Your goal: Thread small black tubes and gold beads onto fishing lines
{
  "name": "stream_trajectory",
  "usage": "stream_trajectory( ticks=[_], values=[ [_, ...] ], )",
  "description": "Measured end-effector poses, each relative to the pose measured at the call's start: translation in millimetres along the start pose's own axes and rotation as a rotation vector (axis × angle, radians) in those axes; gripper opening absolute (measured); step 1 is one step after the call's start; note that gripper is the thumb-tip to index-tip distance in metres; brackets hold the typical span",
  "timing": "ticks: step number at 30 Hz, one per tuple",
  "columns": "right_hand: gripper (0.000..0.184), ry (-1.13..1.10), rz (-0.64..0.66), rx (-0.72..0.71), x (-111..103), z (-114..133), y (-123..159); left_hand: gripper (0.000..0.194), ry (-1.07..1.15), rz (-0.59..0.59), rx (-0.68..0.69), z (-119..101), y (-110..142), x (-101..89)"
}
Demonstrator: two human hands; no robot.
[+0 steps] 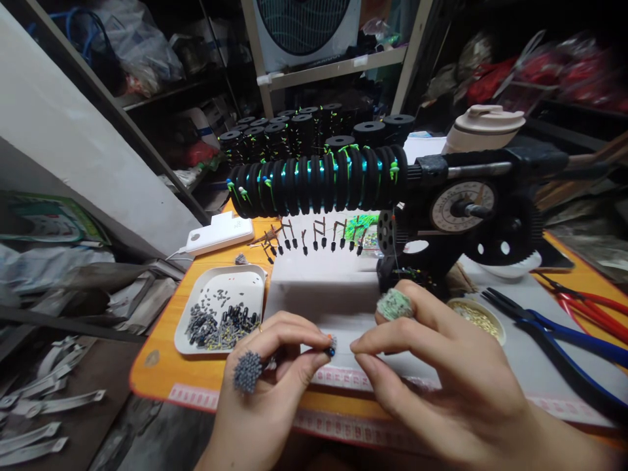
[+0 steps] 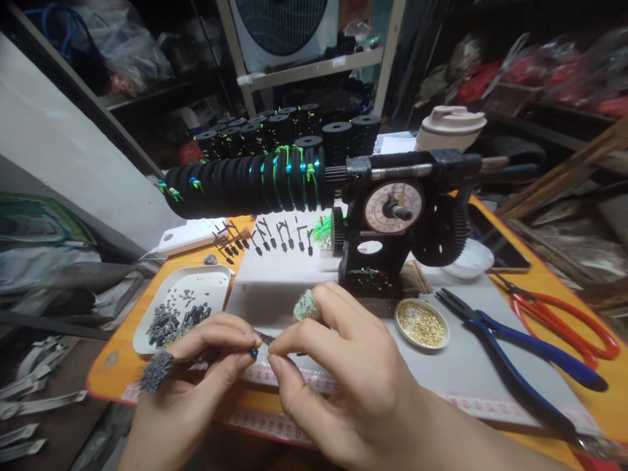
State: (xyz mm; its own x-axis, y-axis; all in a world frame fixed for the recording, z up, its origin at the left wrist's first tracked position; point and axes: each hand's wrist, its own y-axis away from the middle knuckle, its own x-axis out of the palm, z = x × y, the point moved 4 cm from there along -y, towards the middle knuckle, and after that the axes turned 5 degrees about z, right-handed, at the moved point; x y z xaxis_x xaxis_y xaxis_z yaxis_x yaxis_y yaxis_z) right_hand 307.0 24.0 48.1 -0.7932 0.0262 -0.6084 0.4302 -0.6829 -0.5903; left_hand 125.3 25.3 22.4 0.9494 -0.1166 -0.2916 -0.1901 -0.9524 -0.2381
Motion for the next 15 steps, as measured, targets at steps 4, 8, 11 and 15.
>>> stream_trajectory(
  ticks=[4,8,11,15],
  values=[
    [0.013,0.006,0.006,0.004,1.4,-1.1,-0.7,0.021,-0.001,0.010,-0.005,-0.7,0.0,0.0],
    [0.013,0.014,0.006,-0.002,1.6,-1.5,-0.6,0.021,-0.002,0.011,-0.003,0.4,0.9,-0.5],
    [0.013,0.014,0.005,0.000,1.2,-1.6,-0.5,0.020,0.002,0.010,-0.005,1.5,1.4,-0.6],
    [0.013,0.012,0.007,0.004,0.2,-0.6,-0.5,0.018,0.005,0.005,-0.019,1.0,1.0,-0.4]
  ],
)
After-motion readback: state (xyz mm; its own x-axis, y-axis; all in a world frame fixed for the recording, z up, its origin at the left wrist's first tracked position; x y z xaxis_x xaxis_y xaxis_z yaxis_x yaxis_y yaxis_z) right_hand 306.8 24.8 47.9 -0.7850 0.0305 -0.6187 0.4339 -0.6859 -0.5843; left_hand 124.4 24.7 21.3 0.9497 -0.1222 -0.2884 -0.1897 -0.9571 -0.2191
